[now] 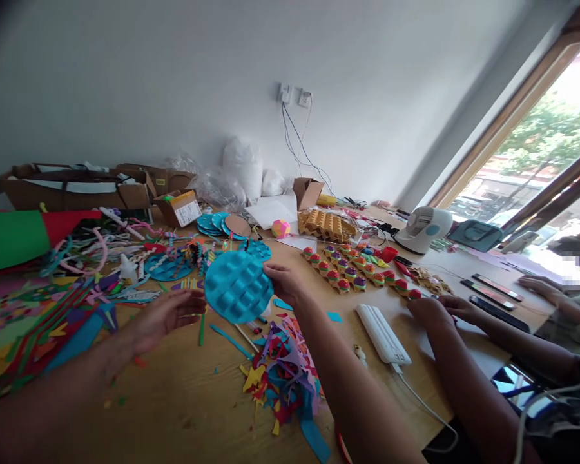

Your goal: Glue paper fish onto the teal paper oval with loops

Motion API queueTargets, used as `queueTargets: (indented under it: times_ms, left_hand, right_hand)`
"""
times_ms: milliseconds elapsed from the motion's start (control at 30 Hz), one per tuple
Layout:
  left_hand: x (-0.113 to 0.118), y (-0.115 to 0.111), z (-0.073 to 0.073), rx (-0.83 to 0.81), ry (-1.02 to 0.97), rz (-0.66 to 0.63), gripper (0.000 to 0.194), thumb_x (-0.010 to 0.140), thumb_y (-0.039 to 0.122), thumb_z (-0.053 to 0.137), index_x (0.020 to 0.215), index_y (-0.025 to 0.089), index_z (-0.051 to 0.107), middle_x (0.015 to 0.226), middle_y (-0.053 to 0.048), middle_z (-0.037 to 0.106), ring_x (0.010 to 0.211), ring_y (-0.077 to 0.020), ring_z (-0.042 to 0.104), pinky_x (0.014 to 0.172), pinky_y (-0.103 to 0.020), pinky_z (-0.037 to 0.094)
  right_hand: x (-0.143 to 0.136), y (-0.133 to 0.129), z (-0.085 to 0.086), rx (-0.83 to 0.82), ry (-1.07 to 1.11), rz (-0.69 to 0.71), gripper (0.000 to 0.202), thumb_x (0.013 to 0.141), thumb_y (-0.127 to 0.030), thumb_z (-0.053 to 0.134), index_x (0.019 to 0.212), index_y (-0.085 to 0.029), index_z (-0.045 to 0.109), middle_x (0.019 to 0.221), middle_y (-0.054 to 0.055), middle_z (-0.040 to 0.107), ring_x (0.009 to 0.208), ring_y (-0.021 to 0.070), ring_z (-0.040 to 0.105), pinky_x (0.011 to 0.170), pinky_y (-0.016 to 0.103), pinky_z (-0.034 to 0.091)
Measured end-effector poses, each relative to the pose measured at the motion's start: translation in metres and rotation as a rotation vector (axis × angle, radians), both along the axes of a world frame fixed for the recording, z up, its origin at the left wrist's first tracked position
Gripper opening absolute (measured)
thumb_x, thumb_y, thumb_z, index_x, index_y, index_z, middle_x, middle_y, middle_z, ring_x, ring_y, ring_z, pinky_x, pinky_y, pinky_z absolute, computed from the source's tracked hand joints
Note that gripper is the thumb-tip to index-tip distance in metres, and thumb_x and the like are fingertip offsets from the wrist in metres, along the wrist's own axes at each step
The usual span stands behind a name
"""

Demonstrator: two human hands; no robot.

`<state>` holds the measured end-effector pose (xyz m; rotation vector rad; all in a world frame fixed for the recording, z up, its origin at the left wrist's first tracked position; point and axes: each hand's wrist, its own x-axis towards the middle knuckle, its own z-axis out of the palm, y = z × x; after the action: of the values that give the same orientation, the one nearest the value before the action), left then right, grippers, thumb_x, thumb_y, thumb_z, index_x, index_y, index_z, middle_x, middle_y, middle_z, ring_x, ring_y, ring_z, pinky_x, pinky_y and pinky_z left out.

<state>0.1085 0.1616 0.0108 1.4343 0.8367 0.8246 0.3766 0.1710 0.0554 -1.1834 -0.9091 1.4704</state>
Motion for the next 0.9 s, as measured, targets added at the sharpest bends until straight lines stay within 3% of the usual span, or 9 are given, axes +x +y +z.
queueTargets:
  times_ms: [67, 133, 233, 400, 467, 567, 667, 767, 900]
  left_hand:
    - [-0.022, -0.010, 0.011, -0.285, -0.218, 0.065, 0.024, 0.087, 0.031, 0.045, 0.096, 0.017, 0.061, 0.094, -0.010, 0.067, 0.085, -0.0199, 0.065, 0.074, -0.032, 0.052]
    - [-0.035, -0.023, 0.019, -0.406, -0.311, 0.068, 0.024, 0.084, 0.034, 0.051, 0.097, 0.017, 0.062, 0.091, -0.009, 0.068, 0.082, -0.0204, 0.064, 0.071, -0.032, 0.052]
    - [-0.046, -0.045, 0.022, -0.428, -0.296, 0.053, 0.026, 0.079, 0.036, 0.059, 0.097, 0.017, 0.062, 0.086, -0.008, 0.068, 0.078, -0.0214, 0.064, 0.067, -0.033, 0.052]
    - [-0.061, -0.075, 0.014, -0.432, -0.233, -0.002, 0.027, 0.076, 0.034, 0.064, 0.096, 0.016, 0.062, 0.078, -0.004, 0.067, 0.070, -0.0177, 0.064, 0.063, -0.028, 0.051]
    - [-0.068, -0.082, 0.010, -0.471, -0.257, 0.040, 0.028, 0.075, 0.031, 0.065, 0.100, 0.017, 0.060, 0.078, -0.005, 0.068, 0.068, -0.0170, 0.065, 0.061, -0.026, 0.051]
    - [-0.079, -0.090, 0.005, -0.512, -0.346, 0.181, 0.034, 0.074, 0.022, 0.066, 0.106, 0.019, 0.057, 0.084, -0.005, 0.070, 0.068, -0.0168, 0.066, 0.060, -0.026, 0.053]
    - [-0.091, -0.095, 0.005, -0.481, -0.431, 0.304, 0.035, 0.072, 0.011, 0.064, 0.105, 0.019, 0.056, 0.085, -0.005, 0.070, 0.069, -0.0166, 0.067, 0.063, -0.027, 0.055]
    - [-0.097, -0.100, 0.005, -0.454, -0.489, 0.376, 0.036, 0.073, 0.005, 0.059, 0.106, 0.018, 0.057, 0.087, -0.005, 0.070, 0.070, -0.0171, 0.068, 0.065, -0.029, 0.056]
    - [-0.087, -0.113, 0.001, -0.485, -0.533, 0.454, 0.037, 0.074, 0.001, 0.055, 0.106, 0.018, 0.058, 0.088, -0.004, 0.070, 0.071, -0.0164, 0.067, 0.065, -0.028, 0.057]
  right_hand:
    - [-0.020, -0.005, 0.000, -0.029, -0.003, 0.114, 0.014, 0.065, -0.021, 0.071, 0.075, -0.013, 0.066, 0.071, 0.004, 0.067, 0.063, 0.0136, 0.062, 0.066, 0.026, 0.050]
    - [-0.040, -0.009, -0.001, -0.051, -0.014, 0.213, 0.017, 0.061, -0.022, 0.075, 0.072, -0.012, 0.067, 0.069, 0.004, 0.068, 0.062, 0.0135, 0.062, 0.064, 0.025, 0.050]
    - [-0.065, -0.012, -0.003, -0.071, -0.033, 0.326, 0.023, 0.054, -0.023, 0.079, 0.070, -0.011, 0.068, 0.065, 0.003, 0.068, 0.059, 0.0123, 0.061, 0.061, 0.024, 0.049]
    - [-0.093, -0.014, -0.004, -0.092, -0.070, 0.448, 0.027, 0.051, -0.026, 0.080, 0.071, -0.011, 0.069, 0.067, 0.003, 0.069, 0.060, 0.0128, 0.061, 0.062, 0.025, 0.049]
    - [-0.098, -0.016, -0.003, -0.065, -0.112, 0.423, 0.026, 0.058, -0.031, 0.077, 0.075, -0.013, 0.069, 0.072, 0.003, 0.069, 0.063, 0.0123, 0.061, 0.061, 0.024, 0.048]
    - [-0.094, -0.023, -0.004, 0.027, -0.184, 0.262, 0.021, 0.071, -0.036, 0.066, 0.078, -0.016, 0.066, 0.075, 0.002, 0.067, 0.064, 0.0101, 0.060, 0.059, 0.021, 0.046]
    - [-0.086, -0.038, -0.010, 0.028, -0.247, 0.150, 0.014, 0.073, -0.031, 0.063, 0.074, -0.017, 0.063, 0.071, 0.000, 0.064, 0.062, 0.0083, 0.059, 0.057, 0.019, 0.044]
    - [-0.088, -0.062, -0.020, -0.065, -0.295, 0.217, 0.013, 0.069, -0.028, 0.065, 0.073, -0.016, 0.062, 0.071, 0.000, 0.064, 0.059, 0.0083, 0.058, 0.053, 0.019, 0.042]
    - [-0.107, -0.096, -0.034, -0.121, -0.162, 0.365, 0.025, 0.066, -0.032, 0.068, 0.085, -0.017, 0.062, 0.082, 0.004, 0.066, 0.067, 0.0119, 0.062, 0.057, 0.022, 0.044]
